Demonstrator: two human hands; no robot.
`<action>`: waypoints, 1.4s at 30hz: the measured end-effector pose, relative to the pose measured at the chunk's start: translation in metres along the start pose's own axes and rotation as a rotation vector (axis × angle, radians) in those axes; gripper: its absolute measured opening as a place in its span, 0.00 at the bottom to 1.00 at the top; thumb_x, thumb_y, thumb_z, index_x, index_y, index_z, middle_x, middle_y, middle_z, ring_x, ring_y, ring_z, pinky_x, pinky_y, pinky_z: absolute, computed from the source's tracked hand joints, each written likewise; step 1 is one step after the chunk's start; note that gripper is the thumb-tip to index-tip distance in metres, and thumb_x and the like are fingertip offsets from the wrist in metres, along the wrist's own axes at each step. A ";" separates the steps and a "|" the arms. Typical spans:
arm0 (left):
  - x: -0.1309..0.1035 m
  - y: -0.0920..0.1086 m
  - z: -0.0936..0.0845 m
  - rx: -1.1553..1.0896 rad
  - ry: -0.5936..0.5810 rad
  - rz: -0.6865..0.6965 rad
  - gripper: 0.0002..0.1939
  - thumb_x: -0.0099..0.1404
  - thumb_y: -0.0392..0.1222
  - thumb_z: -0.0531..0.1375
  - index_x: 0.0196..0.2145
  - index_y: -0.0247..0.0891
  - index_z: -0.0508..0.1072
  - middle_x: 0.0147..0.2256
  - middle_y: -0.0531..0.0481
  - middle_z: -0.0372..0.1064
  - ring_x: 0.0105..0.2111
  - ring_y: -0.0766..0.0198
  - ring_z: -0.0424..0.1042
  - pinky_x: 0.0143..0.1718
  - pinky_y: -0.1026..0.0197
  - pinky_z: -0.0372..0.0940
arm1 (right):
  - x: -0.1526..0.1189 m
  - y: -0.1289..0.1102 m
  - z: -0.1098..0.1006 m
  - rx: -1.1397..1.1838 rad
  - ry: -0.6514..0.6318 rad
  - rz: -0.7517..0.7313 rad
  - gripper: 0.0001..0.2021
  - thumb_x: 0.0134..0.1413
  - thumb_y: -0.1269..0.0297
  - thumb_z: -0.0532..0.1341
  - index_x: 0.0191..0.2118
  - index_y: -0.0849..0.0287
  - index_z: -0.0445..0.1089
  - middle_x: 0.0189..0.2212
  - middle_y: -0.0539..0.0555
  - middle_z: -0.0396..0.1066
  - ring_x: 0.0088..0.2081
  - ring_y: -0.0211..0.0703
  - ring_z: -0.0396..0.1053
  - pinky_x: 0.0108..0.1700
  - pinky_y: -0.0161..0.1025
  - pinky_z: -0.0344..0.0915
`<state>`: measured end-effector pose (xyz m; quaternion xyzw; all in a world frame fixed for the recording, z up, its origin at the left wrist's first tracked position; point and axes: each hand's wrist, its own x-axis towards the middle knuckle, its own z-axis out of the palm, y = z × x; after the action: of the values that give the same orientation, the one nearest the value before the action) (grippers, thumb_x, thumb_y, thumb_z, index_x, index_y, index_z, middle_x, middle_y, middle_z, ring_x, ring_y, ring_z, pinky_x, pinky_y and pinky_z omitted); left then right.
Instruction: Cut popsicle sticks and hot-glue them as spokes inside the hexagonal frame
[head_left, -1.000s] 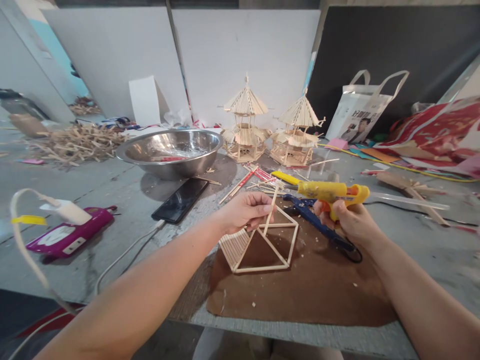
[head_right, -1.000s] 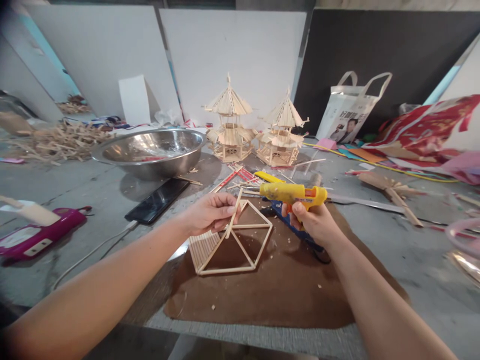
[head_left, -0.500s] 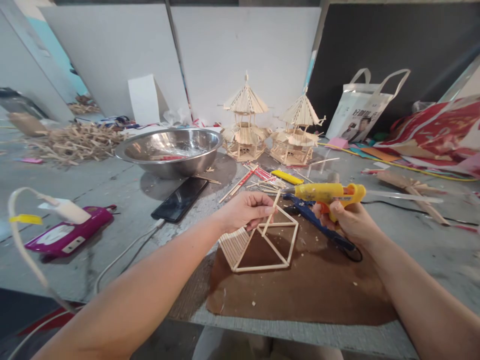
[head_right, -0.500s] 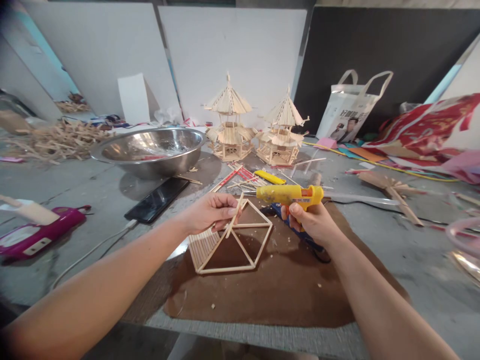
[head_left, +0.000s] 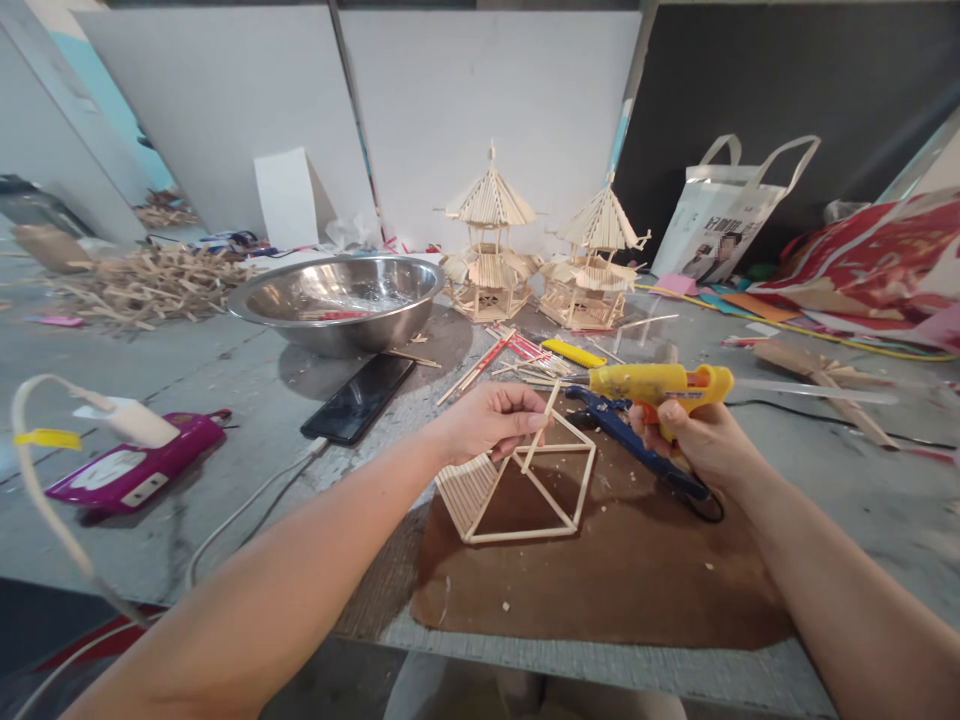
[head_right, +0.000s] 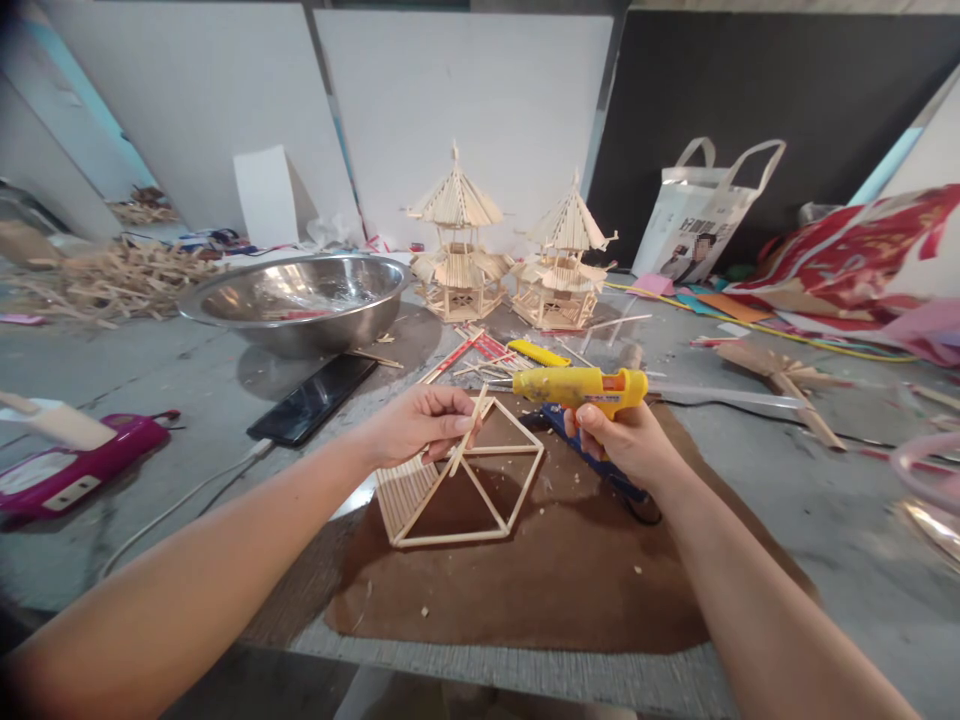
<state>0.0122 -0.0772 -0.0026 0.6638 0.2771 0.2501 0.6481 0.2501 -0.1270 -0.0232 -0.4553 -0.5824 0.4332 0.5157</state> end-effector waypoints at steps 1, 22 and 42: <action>0.000 0.000 0.000 0.006 -0.003 -0.001 0.10 0.50 0.44 0.59 0.26 0.33 0.66 0.20 0.54 0.64 0.10 0.79 0.54 0.10 0.73 0.47 | 0.000 0.001 0.000 -0.006 0.021 0.007 0.16 0.39 0.50 0.58 0.23 0.59 0.62 0.20 0.49 0.62 0.16 0.29 0.54 0.15 0.31 0.49; 0.010 -0.007 -0.007 0.223 0.127 -0.133 0.07 0.54 0.40 0.55 0.27 0.33 0.63 0.21 0.57 0.61 0.11 0.80 0.52 0.10 0.73 0.47 | -0.009 -0.010 0.029 -0.373 -0.496 0.255 0.20 0.39 0.47 0.56 0.25 0.62 0.63 0.18 0.47 0.59 0.18 0.30 0.53 0.19 0.30 0.52; 0.009 -0.009 -0.005 0.236 0.068 -0.130 0.09 0.55 0.43 0.55 0.27 0.33 0.63 0.22 0.55 0.62 0.11 0.80 0.53 0.10 0.73 0.48 | -0.009 0.003 0.037 -0.303 -0.604 0.227 0.16 0.41 0.52 0.58 0.26 0.63 0.66 0.17 0.47 0.60 0.19 0.32 0.56 0.22 0.31 0.54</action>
<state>0.0148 -0.0670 -0.0118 0.7074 0.3687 0.1956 0.5704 0.2143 -0.1361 -0.0318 -0.4398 -0.7120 0.5112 0.1955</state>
